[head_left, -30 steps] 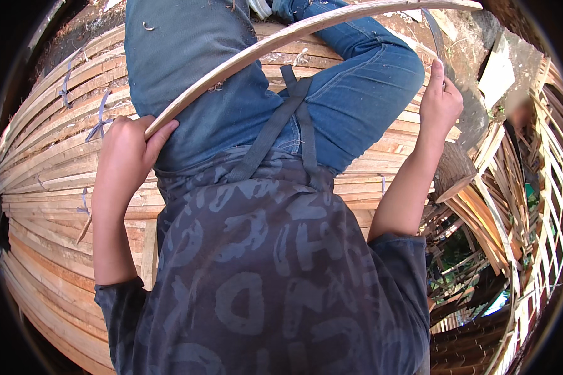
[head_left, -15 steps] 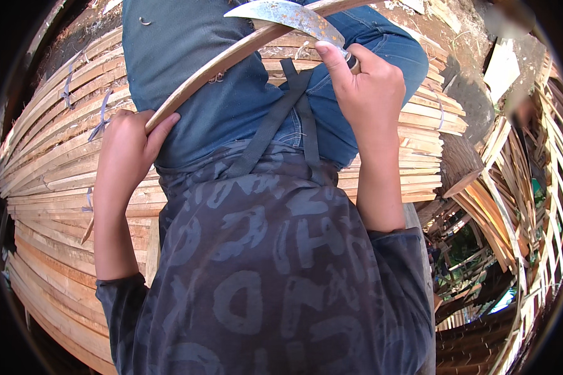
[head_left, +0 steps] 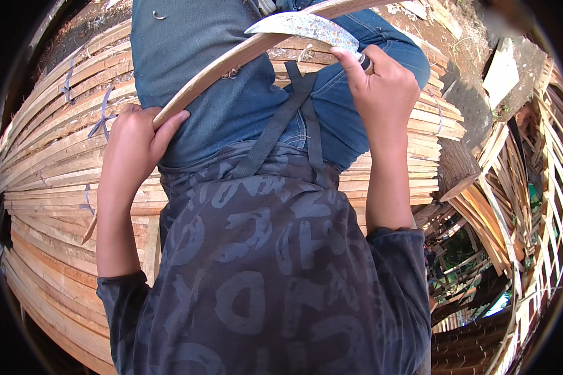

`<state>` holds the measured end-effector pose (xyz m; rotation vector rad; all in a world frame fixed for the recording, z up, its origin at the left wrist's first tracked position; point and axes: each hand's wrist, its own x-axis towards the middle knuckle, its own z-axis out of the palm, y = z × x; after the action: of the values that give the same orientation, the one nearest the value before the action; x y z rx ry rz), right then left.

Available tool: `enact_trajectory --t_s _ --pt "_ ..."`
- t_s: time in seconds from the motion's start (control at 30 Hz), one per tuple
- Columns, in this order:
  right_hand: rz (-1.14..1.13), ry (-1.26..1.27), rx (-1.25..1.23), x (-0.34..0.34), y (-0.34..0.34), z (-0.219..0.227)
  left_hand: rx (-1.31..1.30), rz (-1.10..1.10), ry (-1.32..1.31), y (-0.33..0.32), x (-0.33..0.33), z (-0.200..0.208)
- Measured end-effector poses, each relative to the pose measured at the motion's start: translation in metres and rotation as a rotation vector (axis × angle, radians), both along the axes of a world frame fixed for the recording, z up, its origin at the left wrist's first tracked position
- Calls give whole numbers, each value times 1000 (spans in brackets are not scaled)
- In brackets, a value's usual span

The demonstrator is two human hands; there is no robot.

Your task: The person sits on a wooden floor and uses a curved knife to shave thin strips from a long piece of wood held between their legs. They repeatedly pull the knife along the wood to remove bark and smooth the surface, creating a pile of wood shavings.

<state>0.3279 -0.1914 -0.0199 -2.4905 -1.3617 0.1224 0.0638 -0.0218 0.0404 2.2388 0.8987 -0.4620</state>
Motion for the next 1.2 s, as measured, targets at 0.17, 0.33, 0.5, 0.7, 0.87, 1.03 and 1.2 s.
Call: enact_trajectory --t_s 0.17,0.33,0.5,0.7,0.87,1.03,1.2 --pt "-352 213 -12 42 -2 -13 5 48 89 -1 3 2" --pt "-667 77 52 132 -62 -19 -150 148 191 5 4 4" --pt "-569 290 140 98 -66 8 -52 28 112 3 3 1" --pt "-207 380 -4 -15 3 8 9 -31 92 2 8 0" --pt "-231 158 8 0 15 -15 46 5 94 -4 8 4" --pt "-283 19 113 42 5 -33 36 41 72 -8 14 4" --pt "-321 272 -29 23 3 -11 27 28 102 -7 12 0"
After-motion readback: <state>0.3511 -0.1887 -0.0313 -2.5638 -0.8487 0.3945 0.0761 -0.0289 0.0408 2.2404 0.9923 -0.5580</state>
